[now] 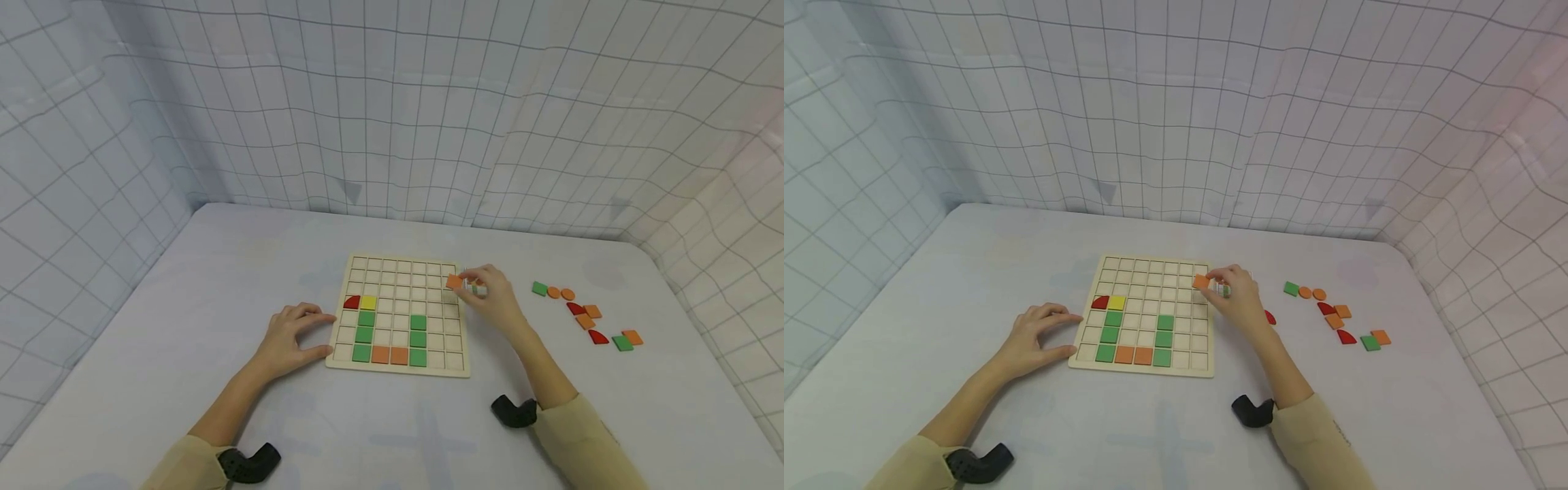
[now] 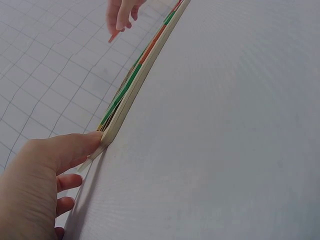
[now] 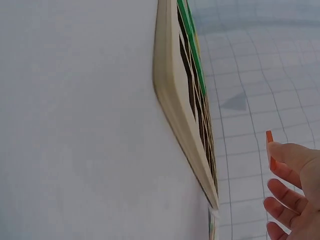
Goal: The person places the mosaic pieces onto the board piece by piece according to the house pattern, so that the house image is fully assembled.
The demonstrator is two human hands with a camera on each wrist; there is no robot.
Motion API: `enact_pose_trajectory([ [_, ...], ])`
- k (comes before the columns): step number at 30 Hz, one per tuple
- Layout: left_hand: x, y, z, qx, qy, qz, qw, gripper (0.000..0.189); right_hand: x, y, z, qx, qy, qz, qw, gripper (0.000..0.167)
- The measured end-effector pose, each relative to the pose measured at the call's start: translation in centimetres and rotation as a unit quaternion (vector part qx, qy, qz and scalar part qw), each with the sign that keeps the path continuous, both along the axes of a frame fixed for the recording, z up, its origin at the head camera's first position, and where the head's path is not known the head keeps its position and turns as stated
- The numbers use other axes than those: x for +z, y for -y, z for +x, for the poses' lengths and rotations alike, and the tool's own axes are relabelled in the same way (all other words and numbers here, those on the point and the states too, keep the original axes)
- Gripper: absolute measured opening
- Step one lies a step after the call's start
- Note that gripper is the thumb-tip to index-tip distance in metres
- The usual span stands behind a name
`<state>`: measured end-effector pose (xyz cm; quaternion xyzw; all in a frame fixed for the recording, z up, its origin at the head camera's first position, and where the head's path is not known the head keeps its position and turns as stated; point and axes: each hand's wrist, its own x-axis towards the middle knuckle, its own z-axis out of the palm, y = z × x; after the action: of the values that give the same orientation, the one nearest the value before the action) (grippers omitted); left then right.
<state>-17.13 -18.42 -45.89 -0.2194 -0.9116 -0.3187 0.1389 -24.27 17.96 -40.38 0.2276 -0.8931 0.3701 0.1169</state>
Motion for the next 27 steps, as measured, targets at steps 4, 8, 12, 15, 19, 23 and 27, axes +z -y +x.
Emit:
enact_pose_trajectory([
  [4, -0.1, 0.1, 0.0, -0.001, -0.006, 0.002, 1.0000, 0.043, -0.4, 2.1, -0.3, 0.012, 0.003, 0.022, 0.9997, 0.026],
  [8, 0.0, 0.1, -0.1, -0.001, -0.001, 0.003, 1.0000, 0.043, -0.8, 3.9, -0.5, 0.033, 0.002, 0.040, 0.9987, 0.025],
  [12, 0.1, 0.0, -0.1, 0.001, 0.009, 0.001, 1.0000, 0.043, -1.2, 5.5, -0.6, 0.063, -0.004, 0.053, 0.9966, 0.024],
  [15, 0.2, 0.0, -0.1, 0.003, 0.013, 0.001, 0.9999, 0.043, -1.7, 6.5, -0.6, 0.075, -0.005, 0.066, 0.9950, 0.023],
  [19, 0.2, -0.1, -0.1, 0.004, 0.015, 0.002, 0.9999, 0.043, -2.2, 7.6, -0.6, 0.077, 0.006, 0.081, 0.9937, 0.024],
  [23, 0.1, -0.1, -0.1, 0.005, 0.018, 0.001, 0.9998, 0.043, -2.6, 8.5, -0.5, 0.080, 0.004, 0.083, 0.9933, 0.024],
  [27, 0.1, -0.1, 0.0, 0.006, 0.022, 0.001, 0.9997, 0.043, -2.7, 9.3, -0.3, 0.079, 0.015, 0.095, 0.9922, 0.023],
])
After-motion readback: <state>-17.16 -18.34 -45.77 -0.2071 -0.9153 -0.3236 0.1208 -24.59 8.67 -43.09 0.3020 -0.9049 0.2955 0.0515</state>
